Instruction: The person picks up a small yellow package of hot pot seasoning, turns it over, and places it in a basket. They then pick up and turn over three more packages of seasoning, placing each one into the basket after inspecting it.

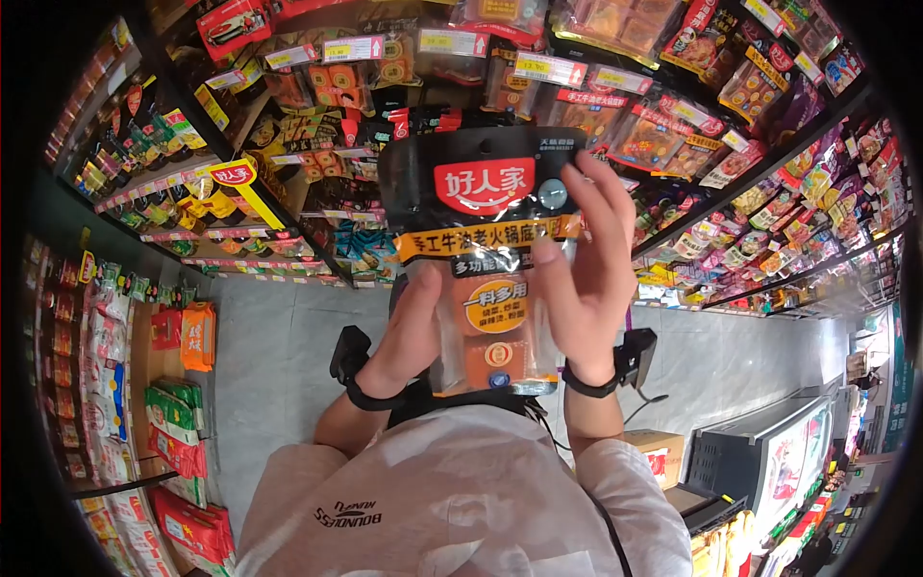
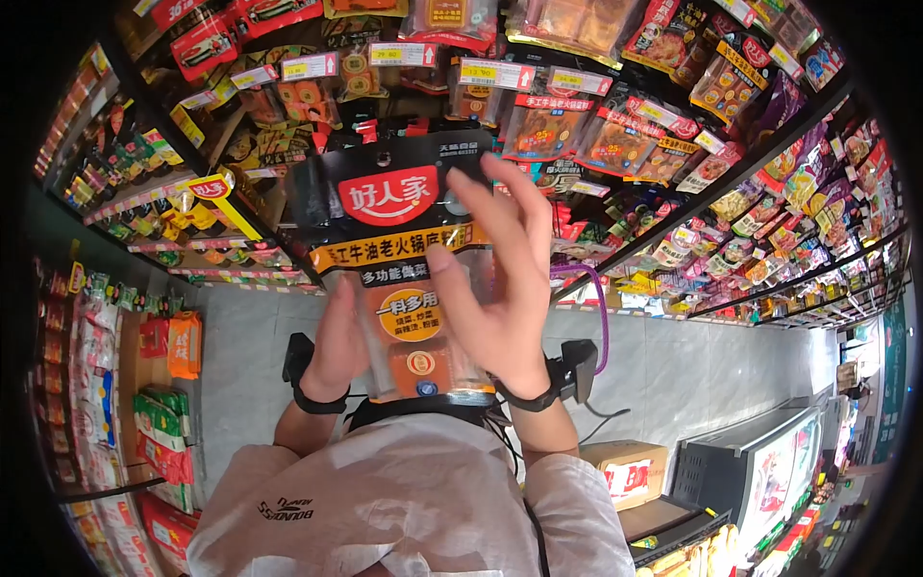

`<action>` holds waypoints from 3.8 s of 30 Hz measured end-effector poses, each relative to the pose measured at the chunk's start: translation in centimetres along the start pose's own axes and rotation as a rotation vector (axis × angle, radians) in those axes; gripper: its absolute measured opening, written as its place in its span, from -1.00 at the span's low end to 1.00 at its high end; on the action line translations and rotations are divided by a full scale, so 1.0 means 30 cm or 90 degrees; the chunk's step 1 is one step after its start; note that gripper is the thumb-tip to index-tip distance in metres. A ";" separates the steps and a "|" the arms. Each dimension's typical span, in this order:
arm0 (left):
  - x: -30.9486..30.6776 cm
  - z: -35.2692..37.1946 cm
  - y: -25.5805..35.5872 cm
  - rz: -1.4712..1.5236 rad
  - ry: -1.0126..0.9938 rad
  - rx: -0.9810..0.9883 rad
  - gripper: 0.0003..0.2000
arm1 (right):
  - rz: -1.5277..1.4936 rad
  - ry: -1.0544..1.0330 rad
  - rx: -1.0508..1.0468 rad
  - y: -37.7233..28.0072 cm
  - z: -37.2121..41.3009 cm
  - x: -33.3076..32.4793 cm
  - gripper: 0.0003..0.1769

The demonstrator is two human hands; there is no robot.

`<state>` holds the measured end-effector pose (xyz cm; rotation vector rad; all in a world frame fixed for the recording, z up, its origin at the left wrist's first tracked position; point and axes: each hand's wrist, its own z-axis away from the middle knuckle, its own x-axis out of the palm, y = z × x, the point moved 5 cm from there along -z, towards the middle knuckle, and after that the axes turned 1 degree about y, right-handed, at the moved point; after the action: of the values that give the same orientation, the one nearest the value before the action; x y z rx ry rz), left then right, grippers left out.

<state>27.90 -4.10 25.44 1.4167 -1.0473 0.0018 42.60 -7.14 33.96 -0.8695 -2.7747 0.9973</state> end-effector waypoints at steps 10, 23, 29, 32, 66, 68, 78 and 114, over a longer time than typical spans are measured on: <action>-0.001 0.017 0.017 0.010 -0.032 -0.006 -0.40 | -0.147 -0.028 0.154 0.012 0.018 0.029 -0.38; -0.049 -0.035 0.036 0.035 0.082 0.133 -0.54 | -0.228 -0.015 0.206 -0.003 0.050 0.032 -0.30; -0.048 -0.027 0.092 0.119 0.141 0.195 -0.73 | -0.275 -0.001 0.266 0.021 0.051 0.040 -0.28; -0.033 -0.009 0.087 0.155 0.145 0.150 -0.75 | -0.353 0.005 0.312 0.051 0.048 0.032 -0.30; -0.027 0.015 -0.016 -0.240 0.005 0.077 -0.60 | -0.393 0.141 0.325 0.107 0.038 0.034 -0.34; -0.093 -0.001 -0.086 -0.289 0.043 0.006 -0.63 | -0.380 0.135 0.318 0.084 0.029 0.041 -0.33; -0.067 -0.079 -0.039 0.685 -0.312 -0.167 -0.30 | -0.163 -0.260 0.179 0.102 0.141 0.164 -0.20; -0.118 0.047 0.028 -0.154 0.102 0.012 -0.63 | -0.402 -0.078 0.370 0.097 0.152 0.088 -0.46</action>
<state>24.55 -3.01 23.76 1.5272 -0.7417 -0.0496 40.70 -6.50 28.29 0.1379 -2.3363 1.5896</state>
